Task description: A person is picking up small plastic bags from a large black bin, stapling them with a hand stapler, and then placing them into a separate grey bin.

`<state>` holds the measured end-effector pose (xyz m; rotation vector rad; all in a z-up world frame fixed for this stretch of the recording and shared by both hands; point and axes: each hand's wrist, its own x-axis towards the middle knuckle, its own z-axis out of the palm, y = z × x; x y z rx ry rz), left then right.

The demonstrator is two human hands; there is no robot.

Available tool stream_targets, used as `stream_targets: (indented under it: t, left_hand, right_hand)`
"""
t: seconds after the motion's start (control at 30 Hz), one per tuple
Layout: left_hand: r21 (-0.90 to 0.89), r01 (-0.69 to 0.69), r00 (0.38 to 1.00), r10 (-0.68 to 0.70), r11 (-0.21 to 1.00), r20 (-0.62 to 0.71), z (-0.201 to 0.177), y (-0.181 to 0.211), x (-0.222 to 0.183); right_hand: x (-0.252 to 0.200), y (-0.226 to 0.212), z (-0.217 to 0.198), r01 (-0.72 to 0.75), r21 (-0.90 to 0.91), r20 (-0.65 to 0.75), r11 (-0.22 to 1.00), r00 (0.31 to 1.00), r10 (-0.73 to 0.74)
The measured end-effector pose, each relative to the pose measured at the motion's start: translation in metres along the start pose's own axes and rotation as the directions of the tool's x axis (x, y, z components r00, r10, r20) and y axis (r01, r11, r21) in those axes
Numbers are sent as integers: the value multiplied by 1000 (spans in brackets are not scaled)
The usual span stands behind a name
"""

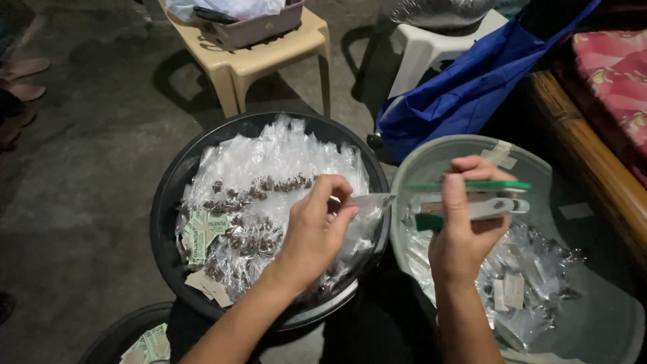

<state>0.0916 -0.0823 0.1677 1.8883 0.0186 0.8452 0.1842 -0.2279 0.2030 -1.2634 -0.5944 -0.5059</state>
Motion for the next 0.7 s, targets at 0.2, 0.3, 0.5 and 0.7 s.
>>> stream_targets:
  t: [0.2,0.3,0.5,0.7]
  left_hand:
    - [141,-131,991,130,981,15,13,-4,-10]
    - [132,-62,998,65,989,-24,7,-15,-16]
    - [119,109,993,-112,987,19,7,-59,-31]
    - [-6,227,972,-226,974,58,-32,-79,-8]
  right_hand:
    - [-18,80,26,-222,-137,-6,965,975,224]
    - [-20,87,39,-263,-116,20,958,963,267]
    - [-52,135,21,-519,-104,24,849,852,524]
    - [-49,117,-2,-565,-337,216,753,732,646]
